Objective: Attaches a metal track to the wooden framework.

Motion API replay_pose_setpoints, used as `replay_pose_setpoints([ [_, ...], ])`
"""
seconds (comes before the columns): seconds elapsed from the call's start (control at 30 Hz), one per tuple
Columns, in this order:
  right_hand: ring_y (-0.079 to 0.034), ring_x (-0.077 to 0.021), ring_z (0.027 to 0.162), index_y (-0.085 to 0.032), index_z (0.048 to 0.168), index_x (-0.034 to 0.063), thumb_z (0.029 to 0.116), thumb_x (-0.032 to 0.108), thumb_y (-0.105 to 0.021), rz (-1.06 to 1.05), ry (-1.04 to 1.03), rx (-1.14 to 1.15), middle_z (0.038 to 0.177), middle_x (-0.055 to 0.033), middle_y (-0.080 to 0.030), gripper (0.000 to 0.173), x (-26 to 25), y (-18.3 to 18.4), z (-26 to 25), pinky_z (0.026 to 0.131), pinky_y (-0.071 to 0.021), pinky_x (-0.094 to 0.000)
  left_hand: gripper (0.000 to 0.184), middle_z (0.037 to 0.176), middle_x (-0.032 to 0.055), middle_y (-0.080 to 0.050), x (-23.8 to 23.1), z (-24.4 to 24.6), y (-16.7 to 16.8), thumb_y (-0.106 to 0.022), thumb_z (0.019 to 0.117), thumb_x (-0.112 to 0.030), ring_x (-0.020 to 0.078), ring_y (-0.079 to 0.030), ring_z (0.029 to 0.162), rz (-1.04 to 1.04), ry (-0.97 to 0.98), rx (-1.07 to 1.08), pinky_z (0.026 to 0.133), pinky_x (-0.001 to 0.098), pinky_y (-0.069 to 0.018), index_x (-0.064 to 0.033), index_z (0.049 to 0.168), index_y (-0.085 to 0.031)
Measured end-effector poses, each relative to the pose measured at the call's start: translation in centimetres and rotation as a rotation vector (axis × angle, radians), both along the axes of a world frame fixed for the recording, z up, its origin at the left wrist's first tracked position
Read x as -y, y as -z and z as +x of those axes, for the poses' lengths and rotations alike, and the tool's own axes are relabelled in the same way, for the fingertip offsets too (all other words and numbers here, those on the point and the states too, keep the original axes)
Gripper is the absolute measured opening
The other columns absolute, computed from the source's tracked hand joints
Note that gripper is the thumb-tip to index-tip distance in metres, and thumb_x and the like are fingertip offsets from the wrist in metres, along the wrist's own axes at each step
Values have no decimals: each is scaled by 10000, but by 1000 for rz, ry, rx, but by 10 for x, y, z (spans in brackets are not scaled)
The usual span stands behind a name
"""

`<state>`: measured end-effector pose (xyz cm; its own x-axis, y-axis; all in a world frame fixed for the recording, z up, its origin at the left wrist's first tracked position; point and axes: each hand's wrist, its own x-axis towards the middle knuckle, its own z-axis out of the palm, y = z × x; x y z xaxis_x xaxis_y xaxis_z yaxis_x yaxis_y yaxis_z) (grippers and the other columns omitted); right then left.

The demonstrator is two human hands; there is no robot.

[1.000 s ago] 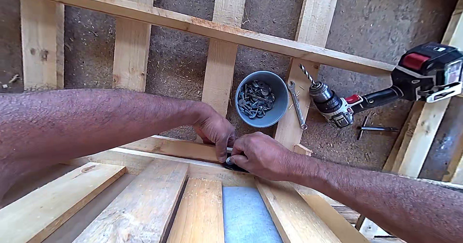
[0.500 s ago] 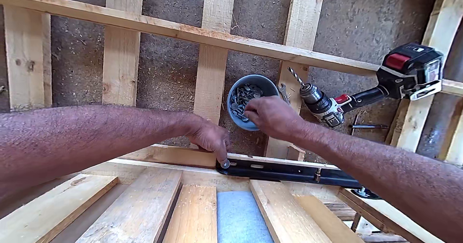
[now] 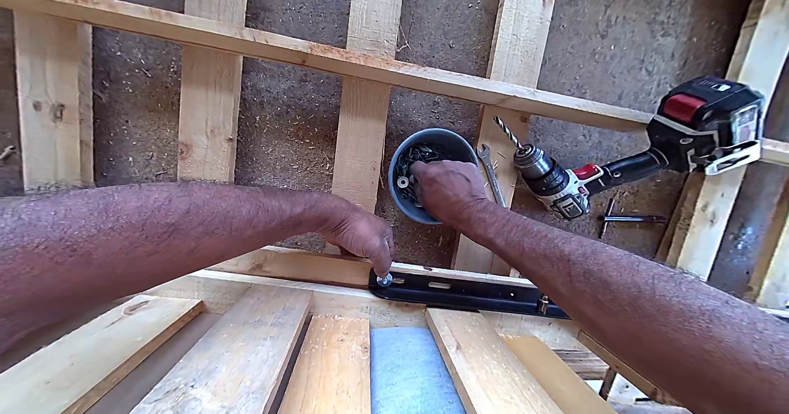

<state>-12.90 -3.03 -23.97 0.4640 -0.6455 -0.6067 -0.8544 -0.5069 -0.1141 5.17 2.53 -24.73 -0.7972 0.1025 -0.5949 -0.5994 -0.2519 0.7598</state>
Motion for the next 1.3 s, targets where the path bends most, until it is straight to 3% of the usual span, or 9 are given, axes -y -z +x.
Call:
replay_pose_setpoints([
  [0.1,-725,-351,886,-701,1179,230,1031,273,-496,34,35,15,949,-105,-740,256,4,7,-6,665,-542,-567,249,722,61,-630,2,0,0,-668,963,-241,139,-540,634,22,8,-2,604,360,-443,-32,842,-731],
  [0.2,-720,-337,855,-704,1036,194,1042,365,-481,54,78,-98,900,-104,-726,281,8,-2,10,645,-527,-555,250,707,55,-618,1,0,1,-655,966,-229,130,-525,613,54,2,0,588,344,-436,-36,821,-720],
  [0.3,-706,-353,808,-663,902,98,953,204,-584,57,47,-181,859,-137,-700,142,5,-18,33,603,-506,-545,243,705,50,-621,2,1,1,-656,962,-222,121,-527,604,76,-10,6,581,328,-440,-36,818,-718],
  [0.43,-700,-363,775,-647,879,62,953,92,-555,27,-2,-185,817,-148,-686,122,-4,-24,39,582,-493,-530,261,729,51,-636,2,3,4,-658,967,-258,131,-535,631,65,-6,2,598,353,-438,-40,846,-734],
  [0.7,-692,-365,810,-635,820,94,923,346,-644,109,185,-127,834,-147,-682,272,10,-14,31,611,-492,-575,244,726,50,-648,1,5,4,-664,978,-240,117,-546,609,97,-30,14,594,319,-462,-39,867,-743],
  [0.77,-693,-343,792,-674,902,122,935,360,-618,121,202,2,816,-118,-685,247,8,-25,15,620,-509,-576,240,742,51,-655,1,7,2,-660,980,-231,120,-557,631,99,-53,7,609,326,-465,-37,864,-742],
  [0.93,-676,-62,728,-732,960,166,910,201,-697,385,-124,546,839,59,-701,70,-41,-79,-15,655,-602,-313,201,750,29,-676,-6,14,9,-591,999,-171,98,-637,646,315,-282,13,619,294,-549,-60,857,-679],
  [1.1,-683,-169,891,-715,971,108,974,121,-644,386,-529,697,896,-26,-671,73,-74,-67,-1,750,-590,-326,270,782,22,-710,-6,14,4,-485,1041,-117,95,-684,694,427,-351,75,680,277,-579,-66,865,-683],
  [1.3,-666,-213,942,-700,957,103,968,78,-635,378,-668,639,931,-53,-653,71,-66,-59,5,778,-578,-357,287,698,3,-663,-10,15,7,-483,999,-44,68,-637,618,396,-458,93,629,250,-557,-74,755,-631],
])
